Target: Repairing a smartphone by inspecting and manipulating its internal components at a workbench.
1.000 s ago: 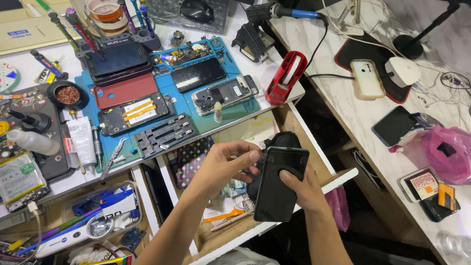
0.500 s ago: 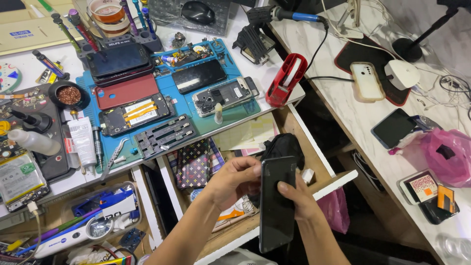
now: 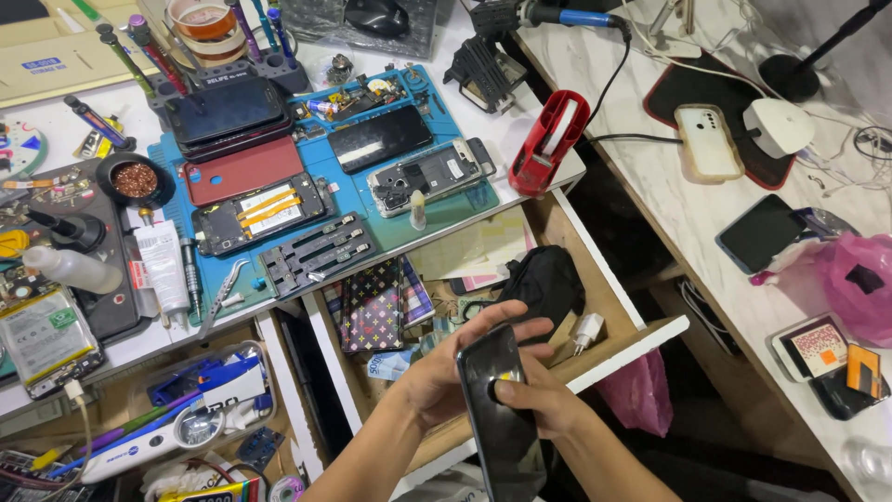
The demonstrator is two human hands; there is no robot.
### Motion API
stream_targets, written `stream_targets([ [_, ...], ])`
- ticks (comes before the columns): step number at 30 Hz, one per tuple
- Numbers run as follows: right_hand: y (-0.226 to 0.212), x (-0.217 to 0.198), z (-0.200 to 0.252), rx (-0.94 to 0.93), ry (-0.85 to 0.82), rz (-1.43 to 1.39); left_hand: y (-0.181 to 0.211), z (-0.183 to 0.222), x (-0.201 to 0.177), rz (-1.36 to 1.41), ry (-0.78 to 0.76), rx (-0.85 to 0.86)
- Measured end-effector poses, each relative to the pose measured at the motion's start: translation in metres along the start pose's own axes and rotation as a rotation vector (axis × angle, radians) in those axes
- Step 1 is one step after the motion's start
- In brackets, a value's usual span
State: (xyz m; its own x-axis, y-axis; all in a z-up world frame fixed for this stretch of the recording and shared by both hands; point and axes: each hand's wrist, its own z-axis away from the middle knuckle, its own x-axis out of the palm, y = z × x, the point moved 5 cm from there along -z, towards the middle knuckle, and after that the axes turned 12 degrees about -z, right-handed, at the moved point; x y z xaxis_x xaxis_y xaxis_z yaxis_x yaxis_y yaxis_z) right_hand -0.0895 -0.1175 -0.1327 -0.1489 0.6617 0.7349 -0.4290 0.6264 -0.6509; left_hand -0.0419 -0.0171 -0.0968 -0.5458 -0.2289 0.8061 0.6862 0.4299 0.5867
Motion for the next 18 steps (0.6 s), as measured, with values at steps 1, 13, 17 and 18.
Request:
stream_targets([
  [1, 0.001, 0.003, -0.001, 0.036, 0.015, -0.013, -0.005, 0.001, -0.004, 0.037, 0.009, -0.03],
  [13, -0.071, 0.048, -0.038, 0.114, -0.028, 0.6, 0.025, 0.022, -0.082, -0.431, 0.28, -0.054],
  [17, -0.057, 0.001, -0.051, 0.251, -0.044, 0.799, 0.066, 0.016, -0.044, -0.986, 0.288, -0.23],
  [18, -0.056, 0.0, -0.055, 0.29, -0.096, 0.882, 0.067, 0.014, -0.044, -1.071, 0.301, -0.287],
])
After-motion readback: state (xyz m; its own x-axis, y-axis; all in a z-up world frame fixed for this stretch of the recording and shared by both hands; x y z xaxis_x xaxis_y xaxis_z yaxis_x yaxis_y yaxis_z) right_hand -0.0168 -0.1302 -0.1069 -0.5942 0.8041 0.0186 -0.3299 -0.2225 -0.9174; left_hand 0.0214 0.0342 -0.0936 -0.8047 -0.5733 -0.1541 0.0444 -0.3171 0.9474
